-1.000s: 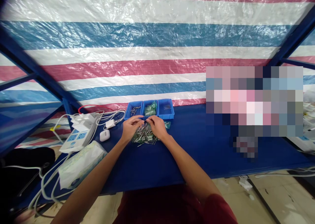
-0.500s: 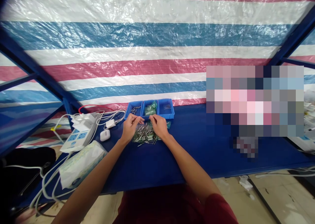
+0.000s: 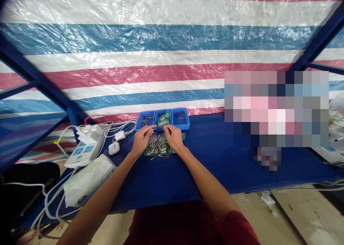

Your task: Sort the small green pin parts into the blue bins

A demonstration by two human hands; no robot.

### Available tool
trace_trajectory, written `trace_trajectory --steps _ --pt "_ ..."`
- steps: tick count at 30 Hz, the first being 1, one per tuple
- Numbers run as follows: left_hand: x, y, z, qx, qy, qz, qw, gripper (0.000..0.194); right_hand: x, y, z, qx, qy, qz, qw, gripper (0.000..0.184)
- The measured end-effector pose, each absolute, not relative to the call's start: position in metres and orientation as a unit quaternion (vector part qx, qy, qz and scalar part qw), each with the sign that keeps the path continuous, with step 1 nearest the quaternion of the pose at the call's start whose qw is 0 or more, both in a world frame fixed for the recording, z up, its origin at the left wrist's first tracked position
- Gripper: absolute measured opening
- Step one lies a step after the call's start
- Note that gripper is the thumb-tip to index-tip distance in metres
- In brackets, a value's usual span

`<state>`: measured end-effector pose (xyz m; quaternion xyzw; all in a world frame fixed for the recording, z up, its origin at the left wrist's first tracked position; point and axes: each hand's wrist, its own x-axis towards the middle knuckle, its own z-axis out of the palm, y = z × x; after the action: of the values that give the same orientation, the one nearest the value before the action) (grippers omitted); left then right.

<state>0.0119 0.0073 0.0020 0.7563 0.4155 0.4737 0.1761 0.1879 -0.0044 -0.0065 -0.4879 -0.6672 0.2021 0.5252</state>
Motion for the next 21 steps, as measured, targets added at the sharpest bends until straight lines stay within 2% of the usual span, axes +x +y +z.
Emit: trace_trajectory --steps 8,15,18,21 --pt "0.0147 0.0018 0.0016 0.706 0.426 0.495 0.275 0.031 0.1838 -0.0043 -0.0102 -0.405 -0.732 0.215 0.504 0.026" --pt "0.0157 0.0027 0.0013 0.696 0.400 0.513 0.304 0.031 0.1844 -0.0047 -0.0095 -0.437 -0.725 0.201 0.493 0.036" --pt "0.0159 0.0020 0.0005 0.697 0.408 0.530 0.259 0.031 0.1851 -0.0060 -0.0069 -0.459 -0.719 0.201 0.482 0.041" --pt "0.0141 0.0029 0.0017 0.665 0.453 0.582 0.114 0.031 0.1869 -0.0071 -0.0050 -0.484 -0.694 0.192 0.497 0.043"
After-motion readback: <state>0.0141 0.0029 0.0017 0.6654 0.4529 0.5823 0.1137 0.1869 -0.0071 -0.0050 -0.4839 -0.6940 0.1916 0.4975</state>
